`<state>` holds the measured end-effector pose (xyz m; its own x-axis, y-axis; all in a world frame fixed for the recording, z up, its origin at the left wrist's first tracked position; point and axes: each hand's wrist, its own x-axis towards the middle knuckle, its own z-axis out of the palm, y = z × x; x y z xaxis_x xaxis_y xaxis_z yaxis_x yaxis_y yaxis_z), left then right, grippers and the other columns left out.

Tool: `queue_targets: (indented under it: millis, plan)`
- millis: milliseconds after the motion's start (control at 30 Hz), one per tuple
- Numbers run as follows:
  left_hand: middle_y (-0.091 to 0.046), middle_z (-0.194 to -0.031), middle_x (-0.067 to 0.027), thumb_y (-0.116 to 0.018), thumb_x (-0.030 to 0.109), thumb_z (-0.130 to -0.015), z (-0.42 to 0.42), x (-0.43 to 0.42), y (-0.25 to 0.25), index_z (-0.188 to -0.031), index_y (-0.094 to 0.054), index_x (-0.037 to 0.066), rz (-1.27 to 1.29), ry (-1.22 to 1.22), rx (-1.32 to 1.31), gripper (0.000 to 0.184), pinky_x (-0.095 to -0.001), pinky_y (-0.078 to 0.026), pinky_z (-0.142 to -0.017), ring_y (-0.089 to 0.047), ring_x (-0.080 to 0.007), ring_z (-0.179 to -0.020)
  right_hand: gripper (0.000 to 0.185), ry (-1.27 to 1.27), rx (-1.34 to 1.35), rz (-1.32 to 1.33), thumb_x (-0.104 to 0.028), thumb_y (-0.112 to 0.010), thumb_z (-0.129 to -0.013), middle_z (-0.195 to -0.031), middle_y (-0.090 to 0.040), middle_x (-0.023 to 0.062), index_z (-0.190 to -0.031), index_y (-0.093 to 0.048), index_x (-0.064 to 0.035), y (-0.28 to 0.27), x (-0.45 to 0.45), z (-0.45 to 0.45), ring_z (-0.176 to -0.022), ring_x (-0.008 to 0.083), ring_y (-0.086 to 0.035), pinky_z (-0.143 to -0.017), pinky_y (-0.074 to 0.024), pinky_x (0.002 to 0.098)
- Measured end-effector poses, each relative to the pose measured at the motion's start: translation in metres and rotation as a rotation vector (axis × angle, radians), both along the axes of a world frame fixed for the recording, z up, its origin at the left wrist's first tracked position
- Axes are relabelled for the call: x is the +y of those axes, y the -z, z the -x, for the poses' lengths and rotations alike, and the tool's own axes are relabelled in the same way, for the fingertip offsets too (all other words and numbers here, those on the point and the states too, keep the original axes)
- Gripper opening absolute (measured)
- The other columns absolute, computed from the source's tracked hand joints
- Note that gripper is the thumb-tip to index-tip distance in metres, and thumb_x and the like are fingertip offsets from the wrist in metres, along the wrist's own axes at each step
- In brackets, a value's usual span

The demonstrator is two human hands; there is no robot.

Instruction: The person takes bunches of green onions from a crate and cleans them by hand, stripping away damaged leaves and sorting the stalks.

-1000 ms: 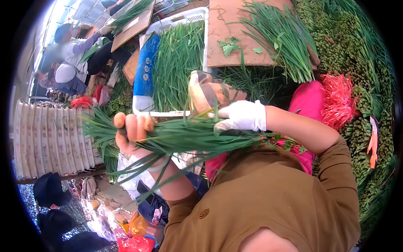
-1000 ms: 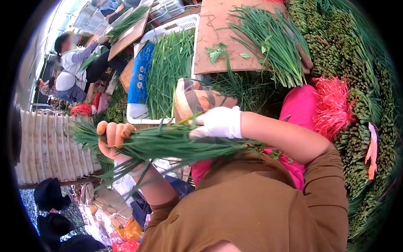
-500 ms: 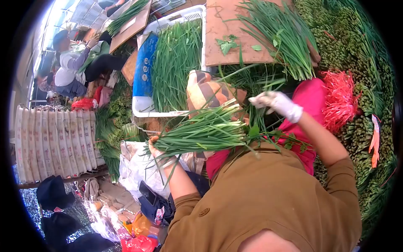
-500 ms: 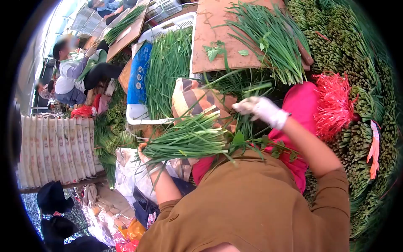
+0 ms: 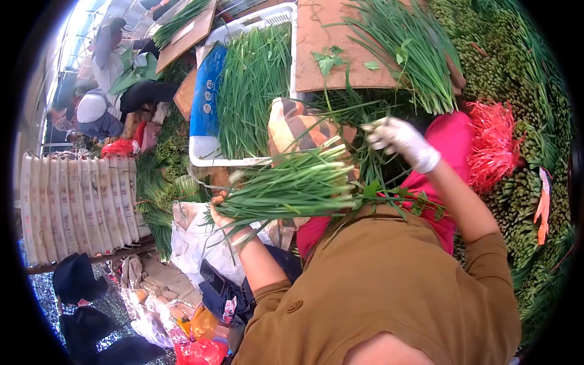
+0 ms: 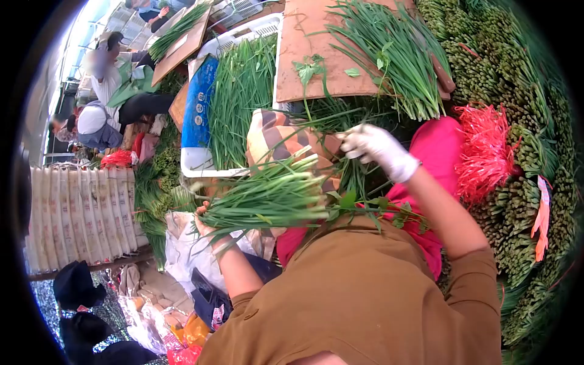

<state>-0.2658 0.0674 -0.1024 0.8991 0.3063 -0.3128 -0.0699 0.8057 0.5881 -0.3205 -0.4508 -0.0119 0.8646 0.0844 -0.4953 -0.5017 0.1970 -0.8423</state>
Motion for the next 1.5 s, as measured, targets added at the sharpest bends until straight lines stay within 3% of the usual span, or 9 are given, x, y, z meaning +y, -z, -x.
queue_targets:
  millis: [233, 367, 433, 700, 767, 900, 1033, 1167, 1500]
  plan:
    - [-0.067, -0.092, -0.0095, -0.057, 0.033, -0.088, -0.010, -0.011, -0.007, -0.079, -0.065, 0.009, -0.025, -0.103, -0.035, 0.027, -0.0440, -0.051, -0.090, -0.062, -0.0244, -0.095, 0.018, 0.048, -0.308, -0.104, -0.011, -0.063, -0.089, -0.096, -0.069, 0.0053, -0.103, -0.065, 0.0002, 0.023, 0.068, -0.025, -0.082, 0.0076, -0.060, -0.072, -0.0483, 0.0224]
    - [-0.067, -0.083, -0.0097, -0.052, 0.030, -0.090, 0.003, 0.006, 0.002, -0.076, -0.064, 0.007, -0.168, 0.018, 0.068, 0.030, -0.0454, -0.052, -0.086, -0.063, -0.0223, -0.087, 0.017, 0.439, -0.361, 0.316, -0.018, -0.063, -0.090, -0.078, -0.061, -0.0026, -0.093, -0.069, -0.0027, -0.026, -0.011, -0.020, -0.063, 0.0038, -0.048, -0.059, -0.0402, 0.0180]
    - [-0.068, -0.085, -0.0125, -0.051, 0.026, -0.089, 0.006, 0.020, 0.027, -0.077, -0.065, 0.007, -0.029, -0.037, 0.153, 0.027, -0.0470, -0.053, -0.082, -0.064, -0.0251, -0.086, 0.015, 0.733, -0.413, -0.047, -0.016, -0.059, -0.092, -0.076, -0.059, -0.0020, -0.093, -0.068, -0.0036, 0.009, -0.069, -0.009, -0.062, 0.0027, -0.045, -0.056, -0.0371, 0.0167]
    - [-0.068, -0.090, -0.0132, -0.048, 0.032, -0.090, 0.024, 0.012, 0.074, -0.083, -0.065, 0.008, 0.047, -0.009, 0.180, 0.030, -0.0485, -0.051, -0.085, -0.064, -0.0276, -0.090, 0.046, -0.202, -0.226, 0.341, -0.015, -0.065, -0.085, -0.125, -0.057, 0.0135, -0.126, -0.053, 0.0034, 0.017, 0.000, 0.026, -0.115, 0.0215, -0.053, -0.103, -0.0388, 0.0335]
    - [-0.068, -0.091, -0.0134, -0.047, 0.033, -0.090, 0.007, 0.004, 0.056, -0.086, -0.065, 0.008, 0.060, -0.002, 0.150, 0.031, -0.0490, -0.051, -0.086, -0.064, -0.0281, -0.092, 0.050, -0.237, -0.228, 0.062, -0.015, -0.066, -0.083, -0.122, -0.059, 0.0140, -0.128, -0.052, 0.0022, 0.018, 0.057, 0.035, -0.112, 0.0210, -0.055, -0.099, -0.0413, 0.0319]
    - [-0.068, -0.094, -0.0136, -0.045, 0.036, -0.091, -0.029, -0.003, -0.011, -0.090, -0.066, 0.009, 0.182, 0.044, 0.049, 0.034, -0.0500, -0.049, -0.090, -0.063, -0.0291, -0.096, 0.039, -0.866, -0.455, 0.849, -0.033, -0.060, -0.086, -0.091, -0.066, 0.0222, -0.114, -0.061, -0.0065, 0.023, 0.088, 0.042, -0.083, 0.0332, -0.065, -0.077, -0.0508, 0.0398]
    - [-0.068, -0.095, -0.0134, -0.043, 0.039, -0.092, -0.030, -0.017, -0.061, -0.090, -0.066, 0.009, 0.034, -0.053, -0.099, 0.038, -0.0521, -0.048, -0.092, -0.063, -0.0302, -0.099, 0.019, -0.637, -0.366, 0.995, -0.026, -0.058, -0.082, -0.078, -0.064, 0.0147, -0.088, -0.065, -0.0097, 0.016, 0.009, 0.039, -0.074, 0.0307, -0.065, -0.066, -0.0522, 0.0420]
    - [-0.069, -0.088, -0.0149, -0.043, 0.035, -0.092, -0.032, 0.010, -0.029, -0.078, -0.064, 0.005, 0.008, -0.059, -0.069, 0.039, -0.0484, -0.049, -0.092, -0.064, -0.0315, -0.096, 0.036, -0.540, -0.373, 1.593, -0.013, -0.067, -0.074, -0.097, -0.063, 0.0130, -0.110, -0.063, -0.0128, 0.001, -0.070, 0.037, -0.083, 0.0326, -0.064, -0.070, -0.0527, 0.0408]
    - [-0.068, -0.084, -0.0125, -0.055, 0.030, -0.089, -0.017, -0.021, -0.098, -0.078, -0.064, 0.008, 0.055, -0.010, -0.103, 0.026, -0.0522, -0.049, -0.091, -0.063, -0.0313, -0.096, 0.025, -0.313, -1.330, 1.143, -0.007, -0.060, -0.071, -0.117, -0.059, 0.0079, -0.094, -0.067, -0.0128, -0.047, 0.079, -0.025, -0.113, 0.0283, -0.056, -0.086, -0.0513, 0.0379]
